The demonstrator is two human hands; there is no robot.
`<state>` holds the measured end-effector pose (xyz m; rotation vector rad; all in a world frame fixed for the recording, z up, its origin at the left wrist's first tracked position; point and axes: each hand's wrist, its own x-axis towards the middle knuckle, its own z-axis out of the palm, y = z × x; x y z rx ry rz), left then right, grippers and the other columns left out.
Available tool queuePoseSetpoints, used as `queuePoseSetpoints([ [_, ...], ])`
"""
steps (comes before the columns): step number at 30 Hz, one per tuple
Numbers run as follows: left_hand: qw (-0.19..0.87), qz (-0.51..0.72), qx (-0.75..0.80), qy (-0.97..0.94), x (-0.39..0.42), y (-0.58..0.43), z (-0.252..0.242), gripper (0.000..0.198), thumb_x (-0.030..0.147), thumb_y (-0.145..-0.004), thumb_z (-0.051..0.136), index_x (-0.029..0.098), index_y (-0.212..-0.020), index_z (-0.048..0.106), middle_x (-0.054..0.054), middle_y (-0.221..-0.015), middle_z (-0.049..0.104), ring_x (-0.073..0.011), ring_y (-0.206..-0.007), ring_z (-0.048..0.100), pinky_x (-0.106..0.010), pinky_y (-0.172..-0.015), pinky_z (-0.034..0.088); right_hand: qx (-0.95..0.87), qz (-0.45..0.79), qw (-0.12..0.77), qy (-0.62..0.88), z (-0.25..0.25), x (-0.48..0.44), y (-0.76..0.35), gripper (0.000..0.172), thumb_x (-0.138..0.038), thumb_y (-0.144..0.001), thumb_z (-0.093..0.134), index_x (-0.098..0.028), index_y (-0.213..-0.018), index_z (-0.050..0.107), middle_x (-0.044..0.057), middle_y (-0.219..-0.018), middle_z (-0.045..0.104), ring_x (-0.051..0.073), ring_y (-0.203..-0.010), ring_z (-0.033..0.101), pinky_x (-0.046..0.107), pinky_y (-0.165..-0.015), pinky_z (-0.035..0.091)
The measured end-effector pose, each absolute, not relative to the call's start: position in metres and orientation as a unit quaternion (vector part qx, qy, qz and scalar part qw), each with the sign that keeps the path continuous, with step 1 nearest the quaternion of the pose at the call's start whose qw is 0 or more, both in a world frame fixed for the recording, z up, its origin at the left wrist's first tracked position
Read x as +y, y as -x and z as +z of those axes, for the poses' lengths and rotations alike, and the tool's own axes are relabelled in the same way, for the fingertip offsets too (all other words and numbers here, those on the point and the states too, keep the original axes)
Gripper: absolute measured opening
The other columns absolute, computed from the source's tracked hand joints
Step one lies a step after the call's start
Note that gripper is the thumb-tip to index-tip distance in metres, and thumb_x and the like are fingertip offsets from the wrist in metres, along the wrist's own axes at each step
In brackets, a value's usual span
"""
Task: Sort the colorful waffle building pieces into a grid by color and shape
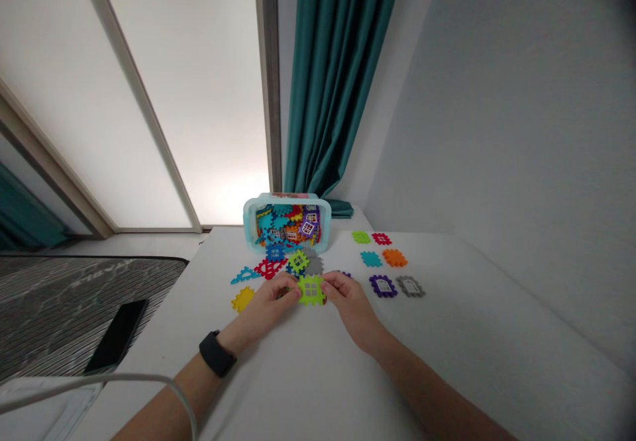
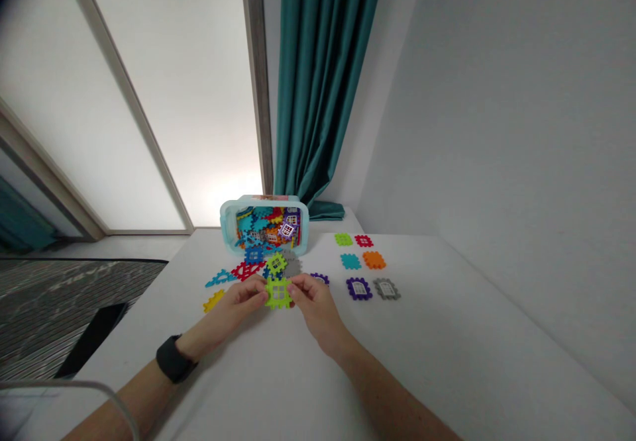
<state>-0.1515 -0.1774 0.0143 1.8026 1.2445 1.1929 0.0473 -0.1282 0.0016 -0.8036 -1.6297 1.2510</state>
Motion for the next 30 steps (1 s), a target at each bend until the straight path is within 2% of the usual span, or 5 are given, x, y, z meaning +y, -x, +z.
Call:
queuePoseSetpoints([
  [6,0.217,0.452,0.499,-0.707,-0.181,0.152,0.014,0.012,0.030,-0.096,0.055,0.020,-0.097,0.062,-0.006,-0.098,0.067,-0.0204,-0.094,0.063,-0.036,-0.087,0.051,-0.814,0.212,0.479,0.251,0.003,-0.126,-0.059,0.013,-0.028,-0.097,0.058,-0.022,-0.094,0.068,0.006,-0.091,0.066,0.020,-0.089,0.063,0.035,-0.080,0.053],
  [9,0.212,0.443,0.496,-0.716,-0.184,0.155,0.016,0.027,0.030,-0.089,0.066,0.022,-0.114,0.060,-0.007,-0.108,0.067,-0.0221,-0.101,0.064,-0.038,-0.091,0.052,-0.833,0.131,0.485,0.233,0.003,-0.124,-0.064,0.013,-0.023,-0.098,0.055,-0.024,-0.098,0.068,0.006,-0.093,0.065,0.020,-0.089,0.063,0.036,-0.078,0.053],
  [18,0.144,0.436,0.473,-0.752,-0.182,0.158,0.013,0.031,0.035,-0.084,0.074,0.021,-0.109,0.062,-0.010,-0.116,0.063,-0.0253,-0.111,0.061,-0.041,-0.096,0.052,-0.859,0.039,0.475,0.188,0.000,-0.126,-0.065,0.023,-0.012,-0.095,0.057,-0.029,-0.106,0.067,0.006,-0.099,0.066,0.020,-0.093,0.063,0.039,-0.083,0.054],
  [25,-0.048,0.417,0.479,-0.771,-0.181,0.171,0.011,0.041,0.043,-0.085,0.074,0.021,-0.119,0.063,-0.014,-0.121,0.061,-0.0303,-0.115,0.058,-0.049,-0.098,0.049,-0.889,-0.014,0.420,0.184,0.007,-0.124,-0.066,0.035,-0.018,-0.090,0.065,-0.025,-0.124,0.061,0.012,-0.133,0.061,0.028,-0.130,0.052,0.051,-0.106,0.050],
  [30,-0.072,0.408,0.486,-0.769,-0.181,0.173,0.013,0.043,0.049,-0.085,0.073,0.023,-0.119,0.066,-0.013,-0.118,0.063,-0.0294,-0.110,0.059,-0.047,-0.096,0.050,-0.893,-0.064,0.409,0.177,0.010,-0.122,-0.071,0.035,-0.017,-0.090,0.066,-0.031,-0.122,0.065,0.008,-0.134,0.063,0.027,-0.131,0.052,0.057,-0.112,0.044],
])
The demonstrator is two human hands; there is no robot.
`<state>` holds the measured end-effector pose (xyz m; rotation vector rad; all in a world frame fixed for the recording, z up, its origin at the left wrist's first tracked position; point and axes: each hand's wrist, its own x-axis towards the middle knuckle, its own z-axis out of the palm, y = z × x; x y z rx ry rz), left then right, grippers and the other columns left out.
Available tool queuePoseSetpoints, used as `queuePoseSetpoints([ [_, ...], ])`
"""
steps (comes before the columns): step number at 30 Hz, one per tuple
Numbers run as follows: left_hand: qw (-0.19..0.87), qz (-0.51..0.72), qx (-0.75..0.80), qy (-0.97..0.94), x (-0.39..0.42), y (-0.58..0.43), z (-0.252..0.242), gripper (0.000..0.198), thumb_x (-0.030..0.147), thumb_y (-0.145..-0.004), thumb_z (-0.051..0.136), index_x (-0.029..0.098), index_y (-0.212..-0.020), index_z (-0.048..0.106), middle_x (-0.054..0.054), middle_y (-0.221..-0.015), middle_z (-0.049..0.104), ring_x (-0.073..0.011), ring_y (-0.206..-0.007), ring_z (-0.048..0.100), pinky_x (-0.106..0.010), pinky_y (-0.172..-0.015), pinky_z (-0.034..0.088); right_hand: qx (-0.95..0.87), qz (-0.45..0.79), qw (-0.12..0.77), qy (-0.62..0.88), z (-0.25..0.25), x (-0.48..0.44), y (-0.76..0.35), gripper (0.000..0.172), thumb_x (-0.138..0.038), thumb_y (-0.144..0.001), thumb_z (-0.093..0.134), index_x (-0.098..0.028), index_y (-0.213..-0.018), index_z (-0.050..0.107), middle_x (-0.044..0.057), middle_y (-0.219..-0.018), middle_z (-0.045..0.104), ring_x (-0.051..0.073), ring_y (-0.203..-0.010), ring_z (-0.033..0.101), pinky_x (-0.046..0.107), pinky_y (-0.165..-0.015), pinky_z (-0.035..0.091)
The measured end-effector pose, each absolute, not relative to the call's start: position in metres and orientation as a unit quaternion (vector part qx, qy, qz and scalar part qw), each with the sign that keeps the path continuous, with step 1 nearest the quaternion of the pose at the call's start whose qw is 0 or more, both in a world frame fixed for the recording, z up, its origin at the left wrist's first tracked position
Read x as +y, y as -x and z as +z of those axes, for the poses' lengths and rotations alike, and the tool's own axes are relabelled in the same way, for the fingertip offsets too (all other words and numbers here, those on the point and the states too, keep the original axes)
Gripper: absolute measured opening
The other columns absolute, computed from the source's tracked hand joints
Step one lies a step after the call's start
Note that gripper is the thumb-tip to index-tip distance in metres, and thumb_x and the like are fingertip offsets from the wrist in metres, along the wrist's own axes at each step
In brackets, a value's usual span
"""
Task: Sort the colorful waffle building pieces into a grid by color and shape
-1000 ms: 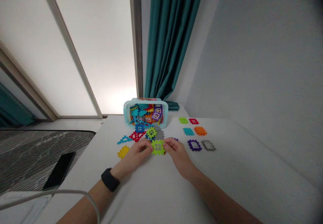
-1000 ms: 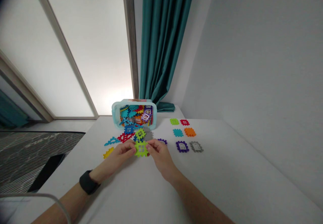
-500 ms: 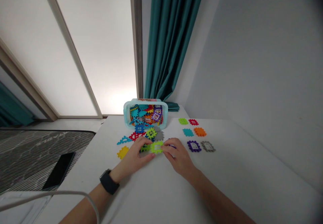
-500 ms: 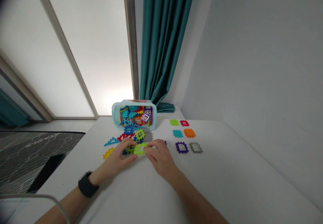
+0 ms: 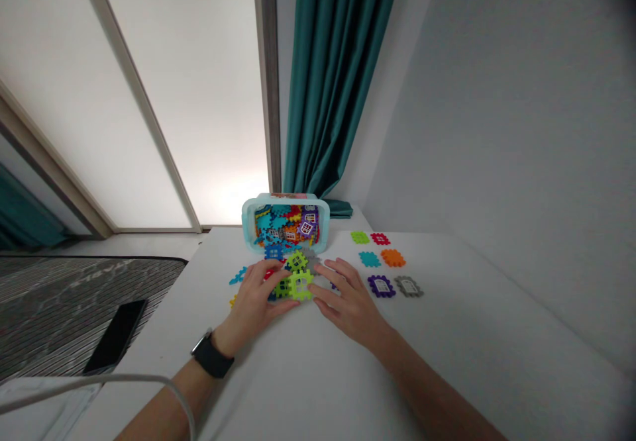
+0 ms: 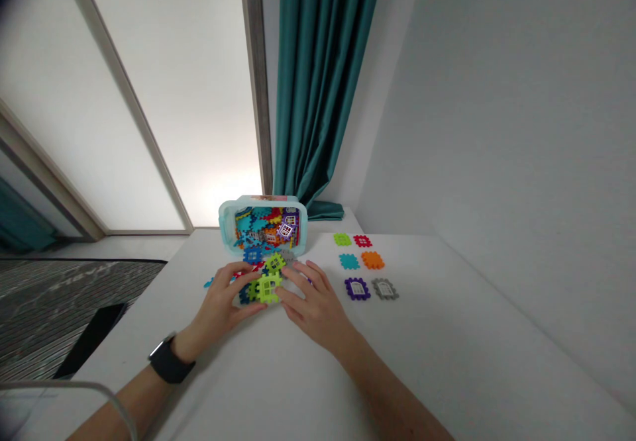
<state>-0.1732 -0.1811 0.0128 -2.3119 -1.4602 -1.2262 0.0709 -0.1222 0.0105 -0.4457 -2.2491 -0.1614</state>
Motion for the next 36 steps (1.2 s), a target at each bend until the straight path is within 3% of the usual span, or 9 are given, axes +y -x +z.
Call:
queuePoseSetpoints([
  [11,0.077,-0.406,-0.475,0.777,-0.182,0.172,0.014,0.044,0.052,-0.086,0.070,0.025,-0.121,0.067,-0.011,-0.115,0.063,-0.0283,-0.106,0.060,-0.046,-0.095,0.050,-0.893,-0.036,0.415,0.170,0.010,-0.123,-0.069,0.031,-0.014,-0.093,0.061,-0.029,-0.120,0.064,0.007,-0.121,0.069,0.023,-0.117,0.063,0.054,-0.109,0.047],
  [18,0.090,-0.402,-0.465,0.784,-0.181,0.169,0.010,0.042,0.048,-0.086,0.072,0.021,-0.118,0.064,-0.012,-0.113,0.064,-0.0280,-0.105,0.061,-0.046,-0.096,0.049,-0.891,0.003,0.418,0.178,0.010,-0.125,-0.068,0.028,-0.013,-0.092,0.060,-0.027,-0.117,0.063,0.008,-0.120,0.069,0.024,-0.117,0.060,0.053,-0.106,0.047],
  [26,0.088,-0.374,-0.484,0.786,-0.180,0.162,0.010,0.046,0.030,-0.076,0.075,0.020,-0.118,0.058,-0.014,-0.123,0.059,-0.0307,-0.115,0.059,-0.047,-0.098,0.051,-0.894,0.045,0.400,0.196,0.008,-0.122,-0.071,0.023,-0.015,-0.094,0.058,-0.025,-0.114,0.063,0.008,-0.121,0.068,0.025,-0.117,0.057,0.050,-0.101,0.049],
  [36,0.115,-0.332,-0.470,0.809,-0.159,0.144,0.032,0.039,0.032,-0.080,0.070,0.019,-0.115,0.057,-0.014,-0.121,0.061,-0.0301,-0.108,0.062,-0.045,-0.090,0.055,-0.878,0.090,0.405,0.241,0.016,-0.108,-0.087,0.020,-0.016,-0.095,0.057,-0.024,-0.112,0.064,0.007,-0.120,0.069,0.024,-0.113,0.059,0.046,-0.099,0.048],
])
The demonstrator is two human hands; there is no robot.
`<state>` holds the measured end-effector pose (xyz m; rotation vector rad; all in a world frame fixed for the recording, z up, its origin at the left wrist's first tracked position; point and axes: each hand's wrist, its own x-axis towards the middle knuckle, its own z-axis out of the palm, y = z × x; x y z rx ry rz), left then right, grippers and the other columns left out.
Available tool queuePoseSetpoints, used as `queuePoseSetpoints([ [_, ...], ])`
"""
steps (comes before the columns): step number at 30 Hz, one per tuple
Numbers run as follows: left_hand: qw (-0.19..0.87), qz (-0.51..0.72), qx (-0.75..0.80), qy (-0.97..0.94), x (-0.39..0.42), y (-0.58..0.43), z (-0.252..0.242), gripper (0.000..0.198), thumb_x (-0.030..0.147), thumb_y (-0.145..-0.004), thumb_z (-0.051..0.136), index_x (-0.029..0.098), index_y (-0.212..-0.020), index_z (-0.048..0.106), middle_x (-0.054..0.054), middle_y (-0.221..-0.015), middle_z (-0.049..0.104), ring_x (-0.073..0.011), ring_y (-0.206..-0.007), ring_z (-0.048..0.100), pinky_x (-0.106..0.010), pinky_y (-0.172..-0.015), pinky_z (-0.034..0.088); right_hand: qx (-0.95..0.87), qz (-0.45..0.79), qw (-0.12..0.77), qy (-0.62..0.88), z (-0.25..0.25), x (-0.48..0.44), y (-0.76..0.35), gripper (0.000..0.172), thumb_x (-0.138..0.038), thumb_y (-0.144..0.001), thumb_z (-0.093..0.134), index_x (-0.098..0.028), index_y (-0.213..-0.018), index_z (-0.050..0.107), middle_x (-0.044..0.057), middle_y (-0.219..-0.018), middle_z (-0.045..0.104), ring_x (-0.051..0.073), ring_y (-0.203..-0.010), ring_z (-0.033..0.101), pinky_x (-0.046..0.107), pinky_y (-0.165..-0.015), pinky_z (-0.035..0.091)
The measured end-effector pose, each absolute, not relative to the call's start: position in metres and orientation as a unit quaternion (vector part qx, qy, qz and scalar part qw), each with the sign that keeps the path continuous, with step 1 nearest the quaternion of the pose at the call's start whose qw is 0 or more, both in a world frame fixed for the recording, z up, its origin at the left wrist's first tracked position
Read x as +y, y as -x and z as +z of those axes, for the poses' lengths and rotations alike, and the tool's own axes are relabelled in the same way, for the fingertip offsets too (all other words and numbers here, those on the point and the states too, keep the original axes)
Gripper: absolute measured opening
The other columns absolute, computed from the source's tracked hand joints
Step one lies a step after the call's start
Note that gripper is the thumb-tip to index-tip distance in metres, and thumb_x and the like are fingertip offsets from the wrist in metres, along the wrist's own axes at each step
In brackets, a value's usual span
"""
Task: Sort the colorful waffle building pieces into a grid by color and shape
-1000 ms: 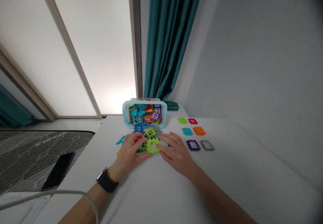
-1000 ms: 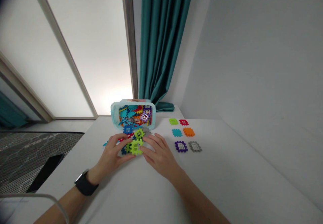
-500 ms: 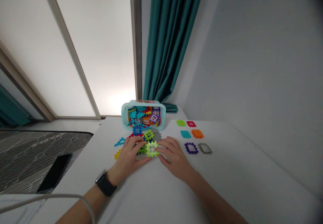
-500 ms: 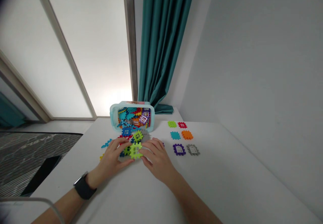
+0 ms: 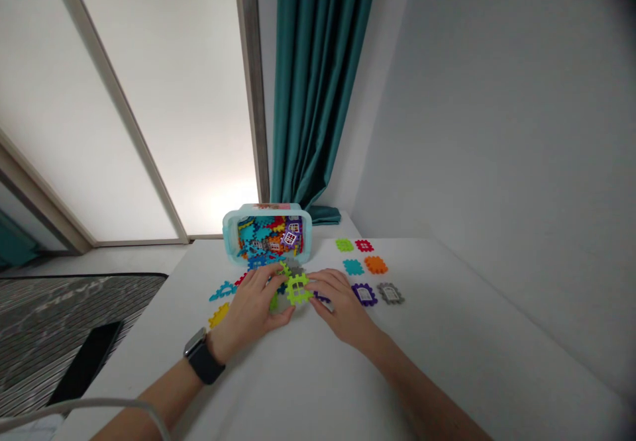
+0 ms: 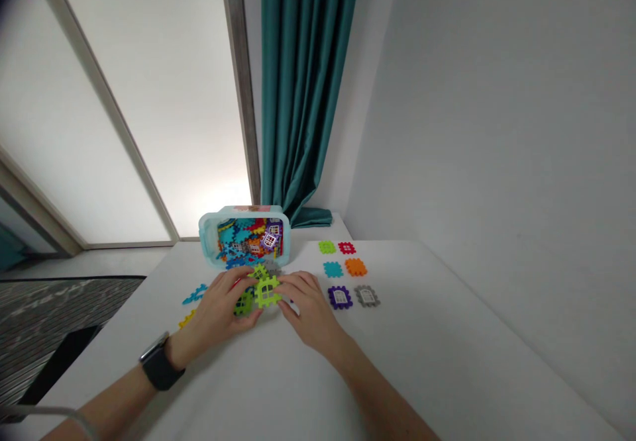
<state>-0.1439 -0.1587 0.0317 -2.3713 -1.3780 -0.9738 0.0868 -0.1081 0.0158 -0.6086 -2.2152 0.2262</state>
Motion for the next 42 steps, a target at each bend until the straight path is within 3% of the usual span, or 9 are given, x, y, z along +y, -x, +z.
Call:
queuePoseSetpoints([
  [12,0.007,-0.323,-0.467,0.823,-0.095,0.068,0.038,0.038,0.035,-0.083,0.071,0.020,-0.115,0.059,-0.011,-0.128,0.056,-0.0272,-0.110,0.063,-0.041,-0.097,0.054,-0.875,0.080,0.370,0.301,0.026,-0.059,-0.169,0.017,-0.019,-0.091,0.059,-0.024,-0.107,0.064,0.008,-0.114,0.071,0.025,-0.111,0.063,0.045,-0.099,0.047],
  [32,-0.038,-0.304,-0.534,0.788,0.034,0.004,0.008,0.031,0.026,-0.083,0.070,0.018,-0.112,0.061,-0.010,-0.115,0.056,-0.0274,-0.113,0.056,-0.043,-0.102,0.049,-0.880,0.093,0.292,0.362,-0.001,0.081,-0.208,0.022,-0.015,-0.086,0.060,-0.022,-0.106,0.066,0.008,-0.112,0.071,0.025,-0.108,0.060,0.044,-0.099,0.045],
  [38,-0.040,-0.258,-0.613,0.746,0.036,-0.002,-0.001,0.033,0.032,-0.090,0.063,0.019,-0.120,0.058,-0.011,-0.121,0.057,-0.0284,-0.115,0.056,-0.042,-0.099,0.048,-0.887,0.107,0.264,0.363,-0.008,0.099,-0.202,0.022,-0.017,-0.088,0.061,-0.022,-0.109,0.066,0.008,-0.115,0.070,0.025,-0.110,0.059,0.043,-0.100,0.044],
  [42,-0.040,-0.246,-0.636,0.731,0.035,-0.003,-0.010,0.045,0.035,-0.090,0.061,0.019,-0.132,0.051,-0.013,-0.125,0.057,-0.0307,-0.118,0.055,-0.044,-0.098,0.047,-0.889,0.101,0.251,0.369,-0.010,0.101,-0.202,0.022,-0.019,-0.089,0.062,-0.022,-0.110,0.066,0.009,-0.115,0.070,0.026,-0.110,0.060,0.044,-0.099,0.044],
])
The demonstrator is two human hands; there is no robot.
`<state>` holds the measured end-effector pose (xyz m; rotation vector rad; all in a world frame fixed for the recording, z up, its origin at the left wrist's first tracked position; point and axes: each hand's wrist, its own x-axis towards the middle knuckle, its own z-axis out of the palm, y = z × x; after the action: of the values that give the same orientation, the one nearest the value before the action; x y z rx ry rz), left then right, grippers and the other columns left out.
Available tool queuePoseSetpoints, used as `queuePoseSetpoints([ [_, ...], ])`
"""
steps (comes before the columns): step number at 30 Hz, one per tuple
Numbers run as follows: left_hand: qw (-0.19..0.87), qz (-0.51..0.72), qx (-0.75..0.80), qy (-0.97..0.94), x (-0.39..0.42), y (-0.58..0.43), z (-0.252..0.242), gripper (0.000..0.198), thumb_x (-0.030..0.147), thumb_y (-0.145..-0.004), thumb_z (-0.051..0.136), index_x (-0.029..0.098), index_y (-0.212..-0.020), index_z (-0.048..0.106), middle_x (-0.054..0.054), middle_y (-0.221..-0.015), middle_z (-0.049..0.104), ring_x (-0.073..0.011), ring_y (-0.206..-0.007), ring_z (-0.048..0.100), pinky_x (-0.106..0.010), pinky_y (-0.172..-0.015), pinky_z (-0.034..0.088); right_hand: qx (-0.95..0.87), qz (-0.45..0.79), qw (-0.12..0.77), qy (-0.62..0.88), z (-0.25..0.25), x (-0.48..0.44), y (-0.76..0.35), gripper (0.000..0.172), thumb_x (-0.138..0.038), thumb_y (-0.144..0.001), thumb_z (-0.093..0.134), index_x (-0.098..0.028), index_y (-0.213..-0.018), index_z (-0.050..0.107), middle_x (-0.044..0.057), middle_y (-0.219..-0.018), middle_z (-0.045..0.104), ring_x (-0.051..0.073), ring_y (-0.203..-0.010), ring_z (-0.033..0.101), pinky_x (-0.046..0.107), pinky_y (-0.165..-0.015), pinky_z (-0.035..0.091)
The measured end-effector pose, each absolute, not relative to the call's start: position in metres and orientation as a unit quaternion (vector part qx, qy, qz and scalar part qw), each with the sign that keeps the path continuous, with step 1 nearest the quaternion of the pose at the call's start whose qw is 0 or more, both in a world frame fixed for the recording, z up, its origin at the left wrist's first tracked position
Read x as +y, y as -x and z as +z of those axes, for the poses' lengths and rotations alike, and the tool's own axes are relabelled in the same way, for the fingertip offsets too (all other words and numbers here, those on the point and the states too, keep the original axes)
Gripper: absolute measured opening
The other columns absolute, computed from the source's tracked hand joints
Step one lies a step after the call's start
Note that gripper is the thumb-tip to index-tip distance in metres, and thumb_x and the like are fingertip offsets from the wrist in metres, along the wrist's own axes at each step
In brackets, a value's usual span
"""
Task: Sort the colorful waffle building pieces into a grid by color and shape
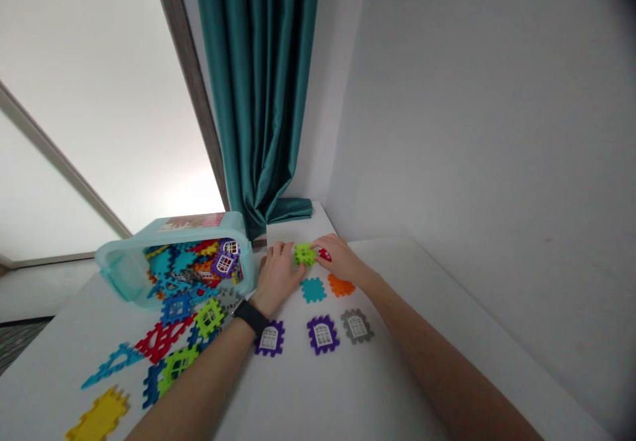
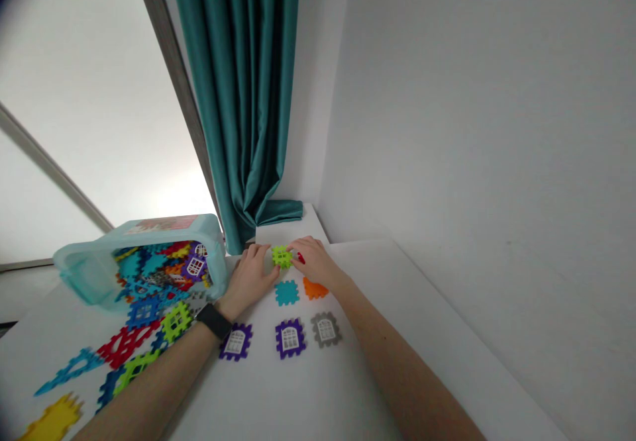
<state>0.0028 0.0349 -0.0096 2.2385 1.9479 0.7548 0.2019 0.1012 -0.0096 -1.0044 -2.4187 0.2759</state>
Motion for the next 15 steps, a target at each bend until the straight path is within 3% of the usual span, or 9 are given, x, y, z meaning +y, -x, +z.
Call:
queuePoseSetpoints([
  [15,0.042,0.259,0.643,-0.719,0.033,-0.005,-0.023,0.038,0.031,-0.089,0.060,0.017,-0.124,0.054,-0.014,-0.124,0.056,-0.0326,-0.125,0.049,-0.048,-0.105,0.040,-0.890,0.101,0.243,0.372,-0.015,0.104,-0.203,0.022,-0.016,-0.088,0.064,-0.021,-0.109,0.067,0.009,-0.114,0.071,0.026,-0.111,0.060,0.043,-0.098,0.045],
])
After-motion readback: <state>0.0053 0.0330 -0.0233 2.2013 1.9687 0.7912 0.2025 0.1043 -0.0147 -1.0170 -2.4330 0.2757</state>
